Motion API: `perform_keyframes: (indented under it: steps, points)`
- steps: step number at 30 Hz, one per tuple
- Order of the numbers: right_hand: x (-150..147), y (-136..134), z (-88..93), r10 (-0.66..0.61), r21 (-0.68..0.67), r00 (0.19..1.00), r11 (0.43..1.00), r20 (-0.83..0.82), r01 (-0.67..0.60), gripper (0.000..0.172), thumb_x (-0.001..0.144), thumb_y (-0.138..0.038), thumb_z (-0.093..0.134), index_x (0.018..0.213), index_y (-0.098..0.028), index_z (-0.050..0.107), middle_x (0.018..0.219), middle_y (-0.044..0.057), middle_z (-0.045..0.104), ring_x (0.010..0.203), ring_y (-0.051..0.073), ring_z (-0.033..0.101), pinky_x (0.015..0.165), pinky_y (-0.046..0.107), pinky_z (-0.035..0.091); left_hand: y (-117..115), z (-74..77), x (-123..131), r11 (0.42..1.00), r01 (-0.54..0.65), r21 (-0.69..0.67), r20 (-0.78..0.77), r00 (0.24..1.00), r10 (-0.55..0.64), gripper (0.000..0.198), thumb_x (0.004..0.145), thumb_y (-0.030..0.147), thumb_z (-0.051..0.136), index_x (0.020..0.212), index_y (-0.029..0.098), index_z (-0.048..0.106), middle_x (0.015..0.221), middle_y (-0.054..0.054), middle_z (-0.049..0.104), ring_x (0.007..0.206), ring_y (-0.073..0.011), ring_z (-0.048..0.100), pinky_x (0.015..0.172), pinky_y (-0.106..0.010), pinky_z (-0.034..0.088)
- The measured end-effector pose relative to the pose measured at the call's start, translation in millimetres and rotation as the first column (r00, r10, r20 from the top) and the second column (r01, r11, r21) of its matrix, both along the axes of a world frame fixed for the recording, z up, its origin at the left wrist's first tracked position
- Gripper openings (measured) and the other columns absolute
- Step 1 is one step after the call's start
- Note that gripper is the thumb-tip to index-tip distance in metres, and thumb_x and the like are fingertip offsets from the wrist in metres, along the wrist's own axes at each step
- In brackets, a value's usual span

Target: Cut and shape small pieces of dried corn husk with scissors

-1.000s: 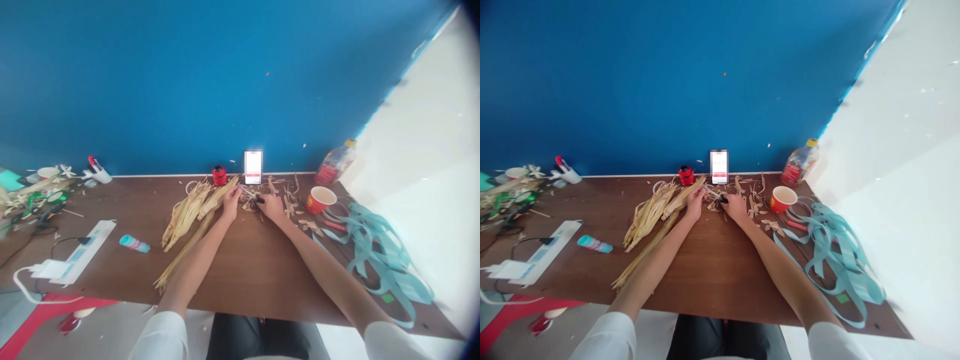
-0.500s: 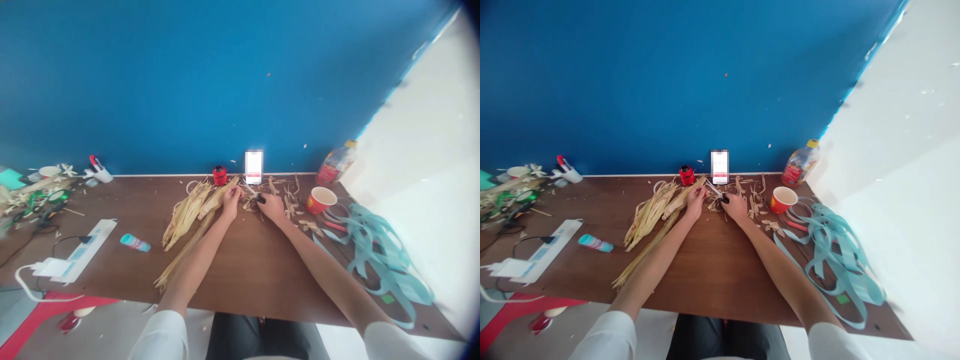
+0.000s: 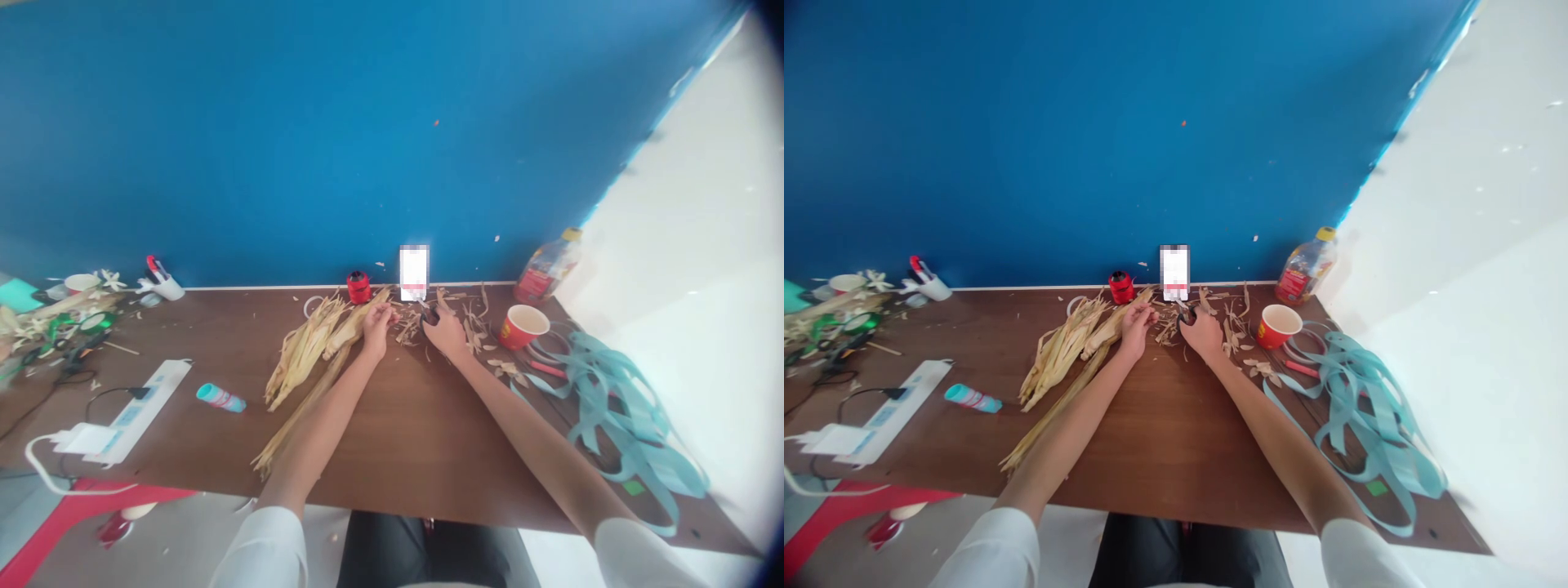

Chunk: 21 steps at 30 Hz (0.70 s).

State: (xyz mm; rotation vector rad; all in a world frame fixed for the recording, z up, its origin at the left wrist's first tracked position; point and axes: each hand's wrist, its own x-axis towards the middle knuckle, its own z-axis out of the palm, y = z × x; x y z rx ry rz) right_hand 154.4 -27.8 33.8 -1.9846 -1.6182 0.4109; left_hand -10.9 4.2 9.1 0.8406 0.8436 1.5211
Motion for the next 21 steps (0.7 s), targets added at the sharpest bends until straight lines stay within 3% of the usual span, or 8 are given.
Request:
perform_keyframes:
  steps: [5, 8, 12, 15, 17, 21]
  points:
    - [-2, 0, -4.9, 0.101, 0.116, 0.988, 0.989, -0.115, -0.088, 0.021, 0.077, -0.039, 0.053, 0.082, -0.021, 0.062, 0.076, 0.005, 0.066, 0.07, 0.019, 0.057, 0.063, 0.027, 0.04, 2, -1.5, 1, 1.0, 0.011, 0.002, -0.047, 0.999, -0.011, 0.037, 0.066, 0.039, 0.076, 0.087, 0.014, 0.058, 0.078, -0.004, 0.066, 0.067, -0.012, 0.062, 0.066, -0.026, 0.048]
    - [-5, 2, -5.3, 0.198, 0.231, 0.939, 0.964, -0.281, -0.134, 0.022, 0.075, -0.041, 0.057, 0.077, -0.02, 0.06, 0.073, 0.002, 0.064, 0.066, 0.017, 0.054, 0.062, 0.027, 0.042, 1, -2.7, 2, 0.999, 0.028, 0.019, -0.083, 0.996, -0.026, 0.034, 0.066, 0.037, 0.076, 0.085, 0.014, 0.06, 0.082, -0.005, 0.067, 0.073, -0.0135, 0.063, 0.066, -0.026, 0.048]
    - [-11, 4, -5.5, 0.307, 0.288, 0.756, 0.944, -0.578, -0.163, 0.035, 0.068, -0.047, 0.065, 0.086, -0.018, 0.059, 0.08, 0.002, 0.065, 0.065, 0.015, 0.055, 0.061, 0.027, 0.048, -3, -2.8, 4, 0.994, 0.06, 0.097, -0.204, 0.978, -0.039, 0.029, 0.068, 0.036, 0.075, 0.085, 0.015, 0.065, 0.082, -0.004, 0.066, 0.074, -0.0126, 0.06, 0.068, -0.025, 0.047]
    - [-15, 3, -6.5, 0.353, 0.312, 0.631, 0.933, -0.691, -0.18, 0.039, 0.064, -0.047, 0.07, 0.089, -0.018, 0.058, 0.086, 0.003, 0.066, 0.067, 0.014, 0.058, 0.062, 0.027, 0.051, -6, -1.1, 5, 0.988, 0.109, 0.11, -0.263, 0.962, -0.077, 0.029, 0.068, 0.037, 0.075, 0.085, 0.015, 0.068, 0.083, -0.004, 0.067, 0.074, -0.0127, 0.06, 0.073, -0.026, 0.047]
    - [-16, 1, -7.3, 0.346, 0.318, 0.608, 0.935, -0.715, -0.159, 0.04, 0.063, -0.046, 0.071, 0.088, -0.018, 0.058, 0.085, 0.004, 0.066, 0.065, 0.014, 0.058, 0.06, 0.026, 0.05, -9, 0.7, 5, 0.982, 0.158, 0.1, -0.282, 0.951, -0.124, 0.029, 0.068, 0.037, 0.075, 0.086, 0.015, 0.068, 0.083, -0.004, 0.068, 0.074, -0.0129, 0.061, 0.074, -0.027, 0.048]
    - [-15, 1, -8.8, 0.306, 0.309, 0.636, 0.945, -0.709, -0.11, 0.037, 0.065, -0.045, 0.069, 0.087, -0.018, 0.058, 0.077, 0.002, 0.064, 0.058, 0.013, 0.056, 0.051, 0.024, 0.047, -12, 3.9, 7, 0.973, 0.219, 0.069, -0.316, 0.93, -0.187, 0.029, 0.068, 0.036, 0.076, 0.086, 0.015, 0.069, 0.077, -0.004, 0.067, 0.069, -0.0128, 0.06, 0.069, -0.026, 0.048]
